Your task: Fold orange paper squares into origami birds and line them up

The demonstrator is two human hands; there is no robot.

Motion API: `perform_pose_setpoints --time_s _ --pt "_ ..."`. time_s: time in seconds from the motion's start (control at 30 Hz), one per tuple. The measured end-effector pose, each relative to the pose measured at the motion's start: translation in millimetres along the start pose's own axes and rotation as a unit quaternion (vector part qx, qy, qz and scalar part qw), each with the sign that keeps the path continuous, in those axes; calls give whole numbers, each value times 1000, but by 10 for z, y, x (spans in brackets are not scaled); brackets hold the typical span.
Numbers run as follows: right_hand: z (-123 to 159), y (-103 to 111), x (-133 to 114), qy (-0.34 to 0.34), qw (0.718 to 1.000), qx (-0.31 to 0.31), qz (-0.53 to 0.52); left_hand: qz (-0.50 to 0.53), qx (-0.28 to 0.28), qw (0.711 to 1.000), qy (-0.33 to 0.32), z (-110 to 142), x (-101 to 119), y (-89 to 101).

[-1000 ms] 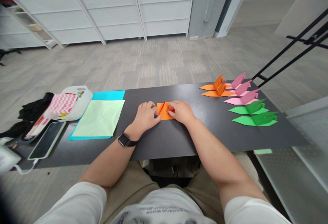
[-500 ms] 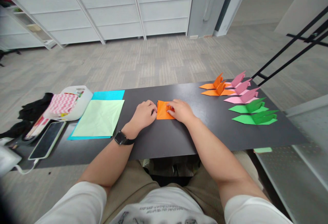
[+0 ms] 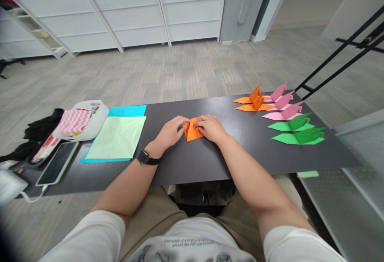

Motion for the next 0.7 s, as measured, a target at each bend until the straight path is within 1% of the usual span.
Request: perform_pose_setpoints --time_s 0.13,0.3,0.47,0.7 --pt "-10 37 -22 7 1000 -6 -7 9 -13 1000 2 -10 -28 -54" --pt "-28 64 -17 17 999 6 -29 -43 -36 998 3 -41 -94 -143" --pt "-22 36 55 -9 999 27 -30 -87 -33 996 16 -29 -131 -183" --pt "-13 33 62 -26 999 45 5 -122 -18 992 23 -26 -86 -201"
Point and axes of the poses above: each hand's wrist, its own z-axis away from the middle knuckle, its own y-axis out of the back of the hand, x = y × z, the point moved 5 cm from there along -z, towards the middle knuckle, and after that the axes turned 5 degrees about z, right-handed, at the moved point
